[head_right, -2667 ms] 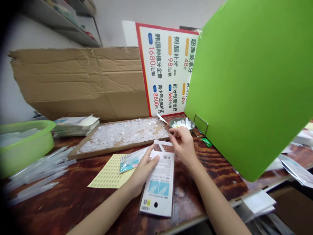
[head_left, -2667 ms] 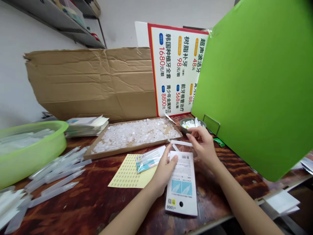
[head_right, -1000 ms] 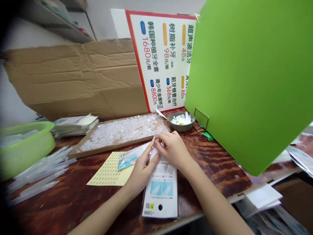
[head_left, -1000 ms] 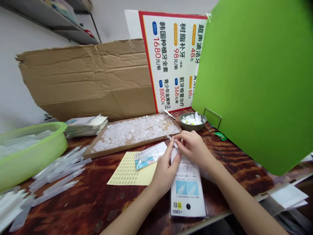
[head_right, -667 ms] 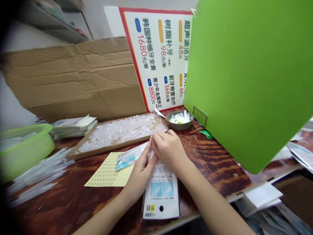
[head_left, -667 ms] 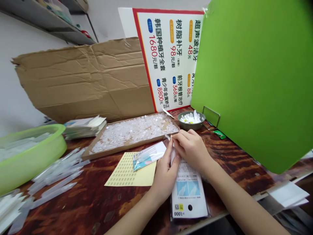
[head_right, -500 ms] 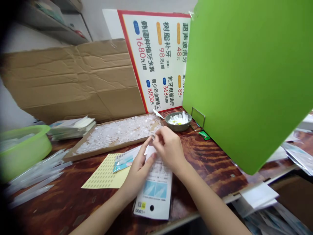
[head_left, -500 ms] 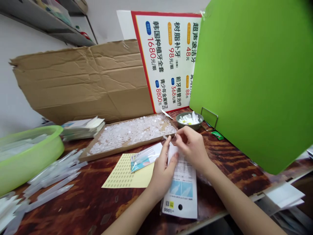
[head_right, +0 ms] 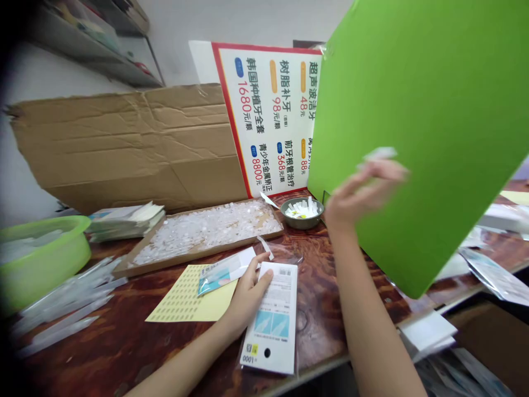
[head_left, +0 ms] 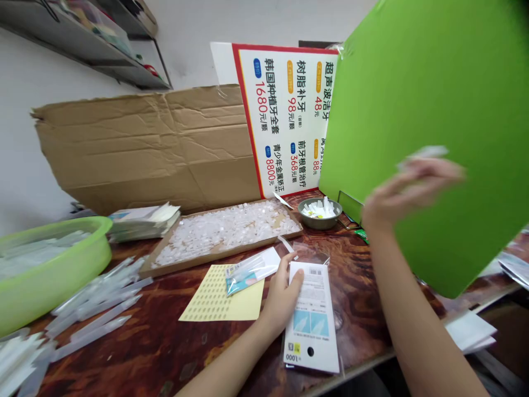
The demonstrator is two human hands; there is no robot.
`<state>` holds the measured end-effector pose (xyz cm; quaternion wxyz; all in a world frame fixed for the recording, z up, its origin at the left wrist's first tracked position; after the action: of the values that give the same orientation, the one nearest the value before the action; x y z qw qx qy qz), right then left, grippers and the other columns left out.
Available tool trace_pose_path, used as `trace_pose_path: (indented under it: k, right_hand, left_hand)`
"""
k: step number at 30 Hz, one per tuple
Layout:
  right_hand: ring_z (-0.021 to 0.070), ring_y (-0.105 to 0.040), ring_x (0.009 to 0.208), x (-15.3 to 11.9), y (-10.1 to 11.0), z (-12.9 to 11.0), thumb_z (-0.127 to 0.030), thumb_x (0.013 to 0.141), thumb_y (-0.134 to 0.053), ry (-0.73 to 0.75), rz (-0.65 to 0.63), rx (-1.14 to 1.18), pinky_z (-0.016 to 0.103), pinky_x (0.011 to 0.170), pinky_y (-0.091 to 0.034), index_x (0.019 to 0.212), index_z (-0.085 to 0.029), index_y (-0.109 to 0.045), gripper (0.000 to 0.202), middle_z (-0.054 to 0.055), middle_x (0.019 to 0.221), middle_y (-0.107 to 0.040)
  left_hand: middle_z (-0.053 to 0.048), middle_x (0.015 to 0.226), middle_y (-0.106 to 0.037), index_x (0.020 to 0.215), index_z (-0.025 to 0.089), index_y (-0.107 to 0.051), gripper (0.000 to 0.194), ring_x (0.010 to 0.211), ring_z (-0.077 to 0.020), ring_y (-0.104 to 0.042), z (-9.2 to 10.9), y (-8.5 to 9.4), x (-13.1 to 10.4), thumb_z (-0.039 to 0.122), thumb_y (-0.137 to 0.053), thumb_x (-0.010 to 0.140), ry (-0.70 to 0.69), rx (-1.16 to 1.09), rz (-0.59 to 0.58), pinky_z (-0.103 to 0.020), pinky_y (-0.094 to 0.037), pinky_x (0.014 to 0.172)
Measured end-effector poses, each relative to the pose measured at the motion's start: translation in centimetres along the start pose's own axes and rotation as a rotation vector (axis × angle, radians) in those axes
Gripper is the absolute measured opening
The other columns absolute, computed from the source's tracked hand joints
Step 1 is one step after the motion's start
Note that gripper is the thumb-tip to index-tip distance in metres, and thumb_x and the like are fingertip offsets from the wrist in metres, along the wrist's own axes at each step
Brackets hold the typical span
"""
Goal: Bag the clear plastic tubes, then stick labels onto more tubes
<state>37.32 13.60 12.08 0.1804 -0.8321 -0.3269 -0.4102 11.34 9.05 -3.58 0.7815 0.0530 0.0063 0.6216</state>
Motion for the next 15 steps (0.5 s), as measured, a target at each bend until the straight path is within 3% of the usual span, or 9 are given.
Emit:
trace_pose_path:
  k: [2,5,11,15]
  right_hand:
    - [0.0155,-0.056,0.078,-0.7,-4.8,2.3,-0.040,0.091,-0.039,-0.178,-0.216,-0.004,0.032,0.069,-0.042,0.083,-0.015,-0.058,0.033,0.011,0.084,-0.059]
    - [0.0146,-0.054,0.062,-2.6,-7.8,4.5,-0.041,0.070,-0.064,-0.256,-0.285,0.025,0.030,0.062,-0.041,0.062,-0.016,-0.059,0.027,0.004,0.063,-0.060]
    - [0.0160,-0.055,0.059,-3.9,-6.6,7.6,-0.051,0.073,-0.047,-0.427,-0.150,0.174,0.027,0.050,-0.041,0.070,-0.017,-0.060,0.037,0.006,0.069,-0.064]
    - [0.0158,-0.057,0.070,-2.2,-5.8,5.6,-0.049,0.073,-0.049,-0.460,-0.075,0.233,0.026,0.053,-0.044,0.073,-0.018,-0.059,0.033,0.007,0.081,-0.065]
  left_hand:
    - [-0.005,0.091,-0.063,0.124,0.021,-0.045,0.045,0.080,-0.0184,-0.061,0.0,0.1,0.0,0.038,-0.053,0.084,-0.007,0.011,-0.003,-0.031,-0.049,0.076]
    - [-0.006,0.094,-0.063,0.125,0.021,-0.045,0.045,0.085,-0.0196,-0.061,0.0,0.2,0.1,0.038,-0.053,0.084,-0.007,0.006,-0.008,-0.032,-0.048,0.078]
    - [-0.008,0.104,-0.062,0.123,0.022,-0.047,0.041,0.093,-0.0217,-0.059,0.0,0.3,0.1,0.036,-0.051,0.085,-0.028,0.043,-0.026,-0.035,-0.046,0.084]
    - [-0.008,0.109,-0.061,0.123,0.023,-0.048,0.039,0.100,-0.0227,-0.056,0.1,0.2,0.2,0.035,-0.049,0.085,-0.060,0.063,-0.027,-0.035,-0.043,0.088]
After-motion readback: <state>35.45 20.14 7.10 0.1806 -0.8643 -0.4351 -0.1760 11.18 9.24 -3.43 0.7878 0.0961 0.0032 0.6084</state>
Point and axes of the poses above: each hand's wrist, its own x-axis towards the middle knuckle, its own y-axis out of the back of the hand, z = x × y, the point moved 7 cm from there along x, towards the middle knuckle
